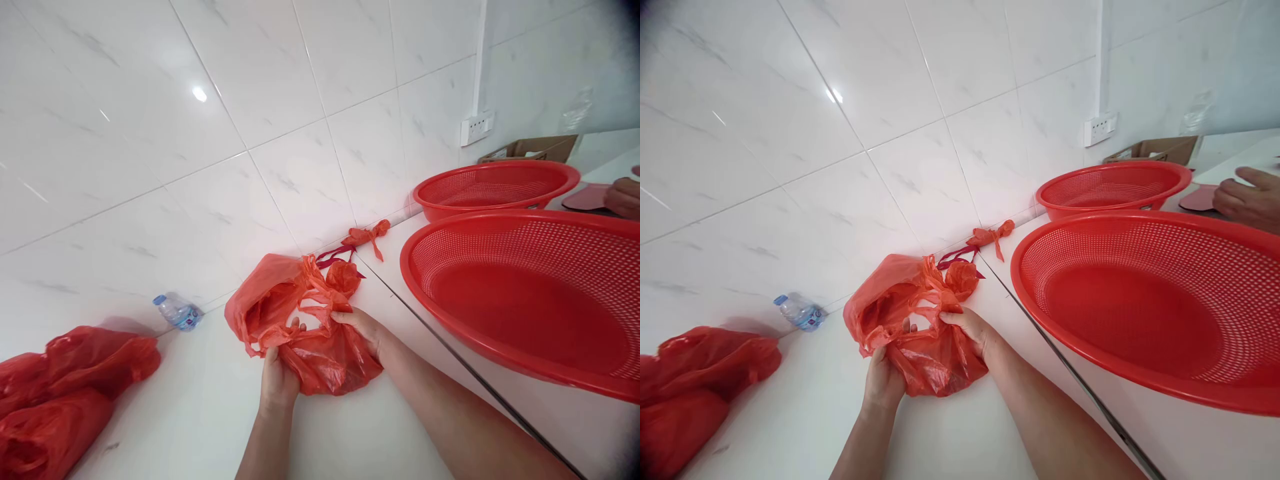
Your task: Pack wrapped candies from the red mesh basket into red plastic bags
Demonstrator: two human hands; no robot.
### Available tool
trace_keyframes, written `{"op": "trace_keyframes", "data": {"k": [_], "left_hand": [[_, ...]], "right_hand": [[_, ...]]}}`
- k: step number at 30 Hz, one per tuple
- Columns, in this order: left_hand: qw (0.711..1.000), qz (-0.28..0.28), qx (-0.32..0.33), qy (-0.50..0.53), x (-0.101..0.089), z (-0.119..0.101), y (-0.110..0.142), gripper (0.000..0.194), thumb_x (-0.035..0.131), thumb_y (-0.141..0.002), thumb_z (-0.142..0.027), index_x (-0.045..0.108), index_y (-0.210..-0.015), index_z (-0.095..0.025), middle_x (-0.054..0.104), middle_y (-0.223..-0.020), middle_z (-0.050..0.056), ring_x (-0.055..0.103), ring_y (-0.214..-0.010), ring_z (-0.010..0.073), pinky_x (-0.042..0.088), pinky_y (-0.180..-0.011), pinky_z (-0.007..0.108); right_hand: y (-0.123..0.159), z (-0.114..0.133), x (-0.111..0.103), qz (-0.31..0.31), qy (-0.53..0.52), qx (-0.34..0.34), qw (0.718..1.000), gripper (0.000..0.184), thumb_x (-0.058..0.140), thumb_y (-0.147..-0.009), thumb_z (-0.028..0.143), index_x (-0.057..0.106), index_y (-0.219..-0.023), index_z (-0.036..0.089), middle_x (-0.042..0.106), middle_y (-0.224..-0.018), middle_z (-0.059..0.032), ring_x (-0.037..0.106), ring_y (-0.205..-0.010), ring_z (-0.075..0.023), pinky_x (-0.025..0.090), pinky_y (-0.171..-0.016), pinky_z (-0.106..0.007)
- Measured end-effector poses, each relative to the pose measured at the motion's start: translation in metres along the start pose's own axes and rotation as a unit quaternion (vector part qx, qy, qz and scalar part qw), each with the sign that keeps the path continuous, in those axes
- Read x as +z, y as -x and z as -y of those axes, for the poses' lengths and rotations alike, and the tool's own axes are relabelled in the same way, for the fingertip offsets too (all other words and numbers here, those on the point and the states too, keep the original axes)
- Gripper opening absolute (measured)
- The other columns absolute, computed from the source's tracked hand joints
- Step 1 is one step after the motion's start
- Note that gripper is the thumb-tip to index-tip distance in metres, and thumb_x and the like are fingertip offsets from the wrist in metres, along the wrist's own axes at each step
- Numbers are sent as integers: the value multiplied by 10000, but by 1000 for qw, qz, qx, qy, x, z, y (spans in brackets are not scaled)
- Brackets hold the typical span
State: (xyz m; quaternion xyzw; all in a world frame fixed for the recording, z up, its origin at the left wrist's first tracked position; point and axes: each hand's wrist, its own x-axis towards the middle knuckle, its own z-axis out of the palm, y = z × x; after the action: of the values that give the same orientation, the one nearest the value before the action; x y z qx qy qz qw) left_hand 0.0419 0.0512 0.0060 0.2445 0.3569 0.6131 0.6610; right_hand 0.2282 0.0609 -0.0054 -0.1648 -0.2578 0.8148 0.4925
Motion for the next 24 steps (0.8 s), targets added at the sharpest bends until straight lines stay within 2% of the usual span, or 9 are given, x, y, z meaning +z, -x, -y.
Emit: {"op": "trace_keyframes", "data": {"k": [2,4,7,10,13,16,20,22,24], "left_hand": [[999,-10,-1,34,-1,0,-1,133,635,-727,-277,646,-801,-167,676,-844,52,641,-807,181,520,-771,303],[998,-1,-8,69,-2,1,-1,91,632,-729,-237,588,-689,-168,624,-697,15,627,-729,158,516,-730,285],[992,33,-29,119,0,2,-1,187,643,-728,-183,502,-605,-175,434,-479,-54,559,-580,115,503,-685,257],[990,54,-32,129,1,1,1,157,632,-756,-203,526,-643,-174,333,-436,-82,456,-474,83,503,-701,274],[992,84,-16,97,0,-1,4,107,621,-749,-261,577,-711,-172,436,-517,-49,501,-544,112,507,-730,328],[994,93,1,51,-2,-1,6,82,639,-658,-216,600,-697,-156,591,-706,35,585,-713,178,507,-730,344],[999,40,-10,8,-3,1,6,136,683,-589,-125,628,-713,-137,637,-773,55,602,-751,182,505,-735,316],[1000,13,-15,0,-2,2,5,169,714,-598,-101,628,-738,-141,637,-744,36,601,-718,162,502,-735,302],[999,9,-34,2,-1,3,5,162,730,-629,-110,612,-734,-144,628,-721,25,596,-691,147,499,-724,289]], "right_hand": [[1,0,-1,11,-35,7,999,262,661,-755,272,617,-978,143,693,-888,-82,658,-856,-221,471,-857,-384],[1,0,-1,19,-70,15,997,205,609,-795,290,623,-934,140,688,-879,-84,654,-842,-213,467,-859,-384],[0,-2,1,24,-93,38,995,132,587,-791,264,606,-743,143,672,-810,-66,642,-780,-188,464,-842,-361],[-4,-5,3,39,-94,49,994,203,575,-744,208,500,-561,160,620,-675,-30,617,-719,-160,458,-812,-326],[-5,-7,3,28,-99,45,994,251,554,-750,275,452,-542,176,566,-606,-8,588,-672,-150,457,-751,-302],[-1,-6,0,4,-107,48,993,254,559,-751,383,500,-610,181,590,-665,-13,564,-627,-150,453,-675,-304],[4,-3,0,-23,-7,32,999,103,631,-671,231,597,-746,168,621,-728,-22,575,-641,-163,447,-680,-322],[2,-3,2,-32,57,16,998,128,650,-628,160,609,-749,163,628,-731,-27,584,-656,-170,442,-683,-323],[0,-3,3,-45,91,14,995,90,661,-631,173,595,-692,163,615,-698,-21,568,-622,-157,432,-659,-312]]}}
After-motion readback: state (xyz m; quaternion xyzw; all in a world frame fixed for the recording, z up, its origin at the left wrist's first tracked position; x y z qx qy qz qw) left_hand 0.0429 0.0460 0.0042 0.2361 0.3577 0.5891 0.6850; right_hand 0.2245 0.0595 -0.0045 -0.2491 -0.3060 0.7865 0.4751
